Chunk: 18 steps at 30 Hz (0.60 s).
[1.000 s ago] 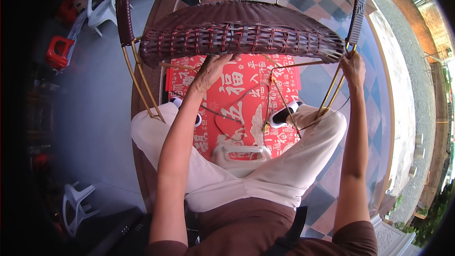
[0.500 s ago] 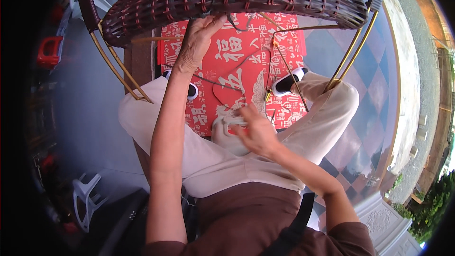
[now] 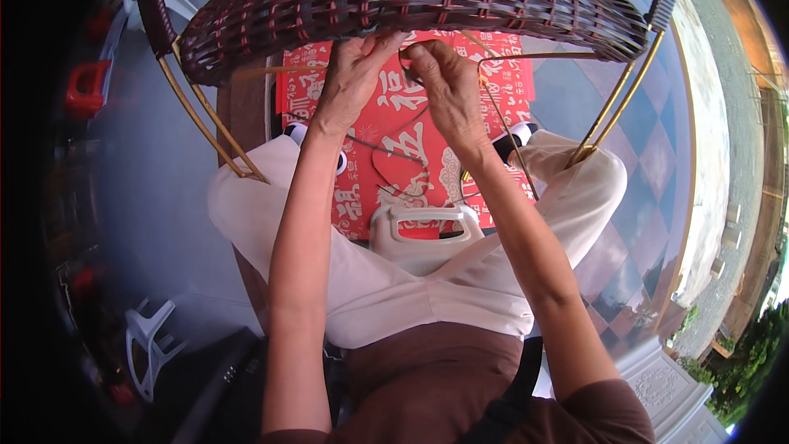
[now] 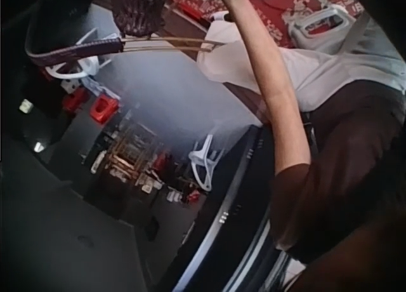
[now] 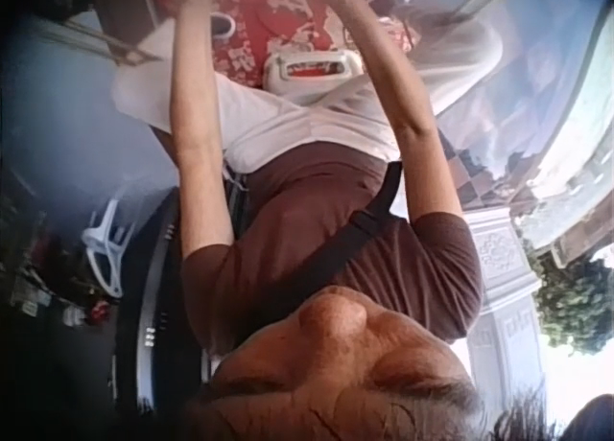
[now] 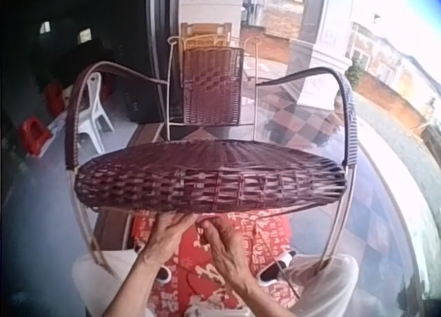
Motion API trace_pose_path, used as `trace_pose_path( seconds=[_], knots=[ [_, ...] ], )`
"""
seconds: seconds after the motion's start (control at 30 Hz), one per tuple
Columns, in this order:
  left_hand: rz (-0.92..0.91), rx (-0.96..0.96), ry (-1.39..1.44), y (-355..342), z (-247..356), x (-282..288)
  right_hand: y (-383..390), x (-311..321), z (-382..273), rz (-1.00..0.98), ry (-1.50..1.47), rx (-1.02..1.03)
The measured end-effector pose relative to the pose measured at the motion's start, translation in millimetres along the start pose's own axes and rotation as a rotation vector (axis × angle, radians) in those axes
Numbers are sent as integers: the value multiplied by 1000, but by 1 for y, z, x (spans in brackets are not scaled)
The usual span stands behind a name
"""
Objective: The person repairs a woven chair by hand and with a screwdriver, weaving a loose strip of material back into the seat and using a screwdriver to pry and secure the weaving.
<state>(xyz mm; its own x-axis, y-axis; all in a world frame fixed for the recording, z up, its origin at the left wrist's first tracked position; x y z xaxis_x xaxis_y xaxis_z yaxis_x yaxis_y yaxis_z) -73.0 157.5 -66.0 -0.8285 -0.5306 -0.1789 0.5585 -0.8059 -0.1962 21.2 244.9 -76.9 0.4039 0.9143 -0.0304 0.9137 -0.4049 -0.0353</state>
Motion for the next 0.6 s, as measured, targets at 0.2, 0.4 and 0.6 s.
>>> trace_pose_path(
  seconds=[0.2, 0.4, 0.6],
  knots=[
    [-44, 124, -43, 0, -8, 7, -3, -3, 10, 17, 258, -28],
    [44, 207, -79, 6, -11, 8, -5, -5, 10, 32, 248, -11],
    [-22, 114, -37, 2, -5, 4, -29, 8, 18, 107, 969, 384]
  ],
)
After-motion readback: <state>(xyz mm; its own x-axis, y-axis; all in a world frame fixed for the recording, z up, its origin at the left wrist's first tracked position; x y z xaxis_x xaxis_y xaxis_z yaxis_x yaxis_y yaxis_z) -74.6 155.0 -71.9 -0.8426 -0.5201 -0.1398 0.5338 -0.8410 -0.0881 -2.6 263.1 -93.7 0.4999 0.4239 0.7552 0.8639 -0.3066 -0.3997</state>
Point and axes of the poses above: each hand's wrist, its own y-axis away from the middle knuckle, its own x-axis out of the back of the hand, z = x × y, the point moved 1 cm from there along -y, towards the middle knuckle, and after that the axes turned 11 degrees about -z, right-handed, at the moved point
